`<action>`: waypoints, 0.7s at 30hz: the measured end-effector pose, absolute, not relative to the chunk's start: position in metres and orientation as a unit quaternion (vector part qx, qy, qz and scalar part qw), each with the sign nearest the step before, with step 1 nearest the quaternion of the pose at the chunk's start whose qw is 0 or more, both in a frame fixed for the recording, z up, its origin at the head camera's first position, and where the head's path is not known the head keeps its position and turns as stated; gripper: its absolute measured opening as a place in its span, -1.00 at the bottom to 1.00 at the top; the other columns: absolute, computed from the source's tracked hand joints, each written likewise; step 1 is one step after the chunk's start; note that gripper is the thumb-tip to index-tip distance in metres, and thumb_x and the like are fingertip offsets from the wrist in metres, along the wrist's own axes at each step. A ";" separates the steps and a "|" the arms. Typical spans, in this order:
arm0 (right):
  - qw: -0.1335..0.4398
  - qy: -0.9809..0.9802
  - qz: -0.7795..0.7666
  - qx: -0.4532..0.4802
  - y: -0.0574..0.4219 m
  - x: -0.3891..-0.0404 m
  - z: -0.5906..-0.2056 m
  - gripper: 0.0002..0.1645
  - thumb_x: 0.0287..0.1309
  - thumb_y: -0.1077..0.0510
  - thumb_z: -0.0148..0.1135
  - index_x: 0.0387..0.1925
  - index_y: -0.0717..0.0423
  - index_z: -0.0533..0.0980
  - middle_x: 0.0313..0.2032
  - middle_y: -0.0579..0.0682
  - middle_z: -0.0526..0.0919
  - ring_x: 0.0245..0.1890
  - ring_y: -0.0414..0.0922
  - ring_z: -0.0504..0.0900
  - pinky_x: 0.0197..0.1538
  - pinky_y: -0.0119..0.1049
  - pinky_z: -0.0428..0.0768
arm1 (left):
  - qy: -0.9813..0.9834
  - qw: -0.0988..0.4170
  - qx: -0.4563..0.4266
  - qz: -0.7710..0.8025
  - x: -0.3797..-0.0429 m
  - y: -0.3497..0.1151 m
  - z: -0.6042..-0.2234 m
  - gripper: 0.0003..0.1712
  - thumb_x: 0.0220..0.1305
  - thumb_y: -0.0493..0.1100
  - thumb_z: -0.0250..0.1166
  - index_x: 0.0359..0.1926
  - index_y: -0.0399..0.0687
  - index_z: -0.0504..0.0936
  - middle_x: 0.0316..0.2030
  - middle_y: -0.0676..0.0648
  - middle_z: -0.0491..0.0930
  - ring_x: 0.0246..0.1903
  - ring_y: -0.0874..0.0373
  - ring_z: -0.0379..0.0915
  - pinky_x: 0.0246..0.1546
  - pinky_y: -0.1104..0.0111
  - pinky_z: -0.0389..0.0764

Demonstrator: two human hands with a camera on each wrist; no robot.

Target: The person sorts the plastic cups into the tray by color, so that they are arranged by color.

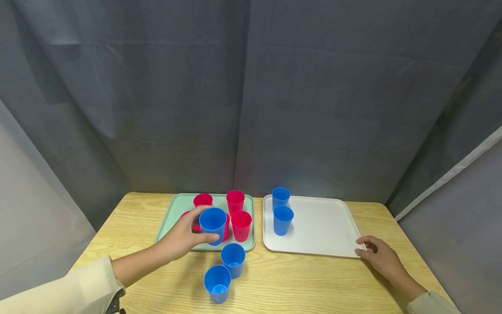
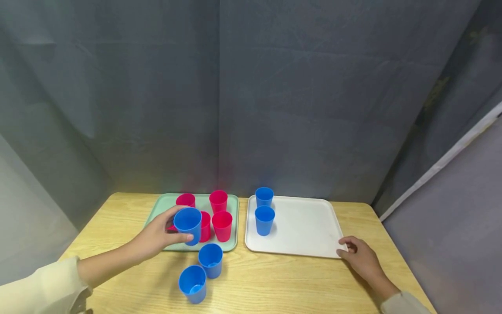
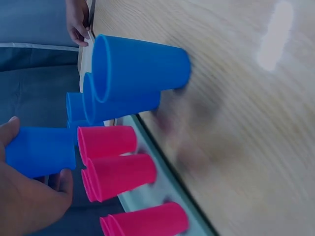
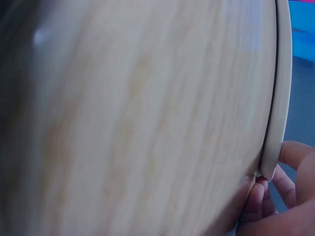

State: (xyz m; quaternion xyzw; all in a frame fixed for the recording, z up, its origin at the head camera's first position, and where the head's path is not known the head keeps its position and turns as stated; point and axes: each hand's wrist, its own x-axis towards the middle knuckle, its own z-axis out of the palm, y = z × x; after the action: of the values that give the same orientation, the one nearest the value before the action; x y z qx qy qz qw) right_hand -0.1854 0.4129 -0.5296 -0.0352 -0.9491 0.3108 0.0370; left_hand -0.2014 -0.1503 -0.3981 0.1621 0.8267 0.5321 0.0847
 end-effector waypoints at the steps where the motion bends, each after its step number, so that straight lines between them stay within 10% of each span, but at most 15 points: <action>1: 0.036 -0.949 0.312 -0.035 0.413 -0.185 -0.530 -0.55 0.28 -0.02 0.42 0.06 0.19 0.61 -0.11 0.09 0.57 -0.21 -0.17 0.44 -0.15 -0.28 0.49 | 0.827 0.087 0.163 0.531 -0.202 -0.147 -0.396 -0.17 0.13 -0.09 0.59 0.39 0.01 0.43 0.18 -0.10 0.57 0.17 -0.12 0.52 -0.09 0.15 0.75; 21: 0.037 -0.948 0.313 -0.038 0.412 -0.188 -0.531 -0.54 0.27 0.00 0.43 0.06 0.21 0.61 -0.07 0.14 0.60 -0.19 -0.14 0.47 -0.12 -0.22 0.50 | 0.827 0.126 0.146 0.528 -0.223 -0.073 -0.369 -0.12 0.09 -0.03 0.61 0.41 0.13 0.41 0.21 -0.06 0.56 0.21 -0.11 0.50 -0.07 0.09 0.76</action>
State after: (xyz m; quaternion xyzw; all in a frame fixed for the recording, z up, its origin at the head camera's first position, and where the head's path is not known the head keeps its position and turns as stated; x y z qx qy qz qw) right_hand -0.1884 0.4124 -0.5313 -0.0382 -0.9481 0.3134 0.0373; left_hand -0.2232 -0.0730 -0.3686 0.1457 0.8272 0.5278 0.1261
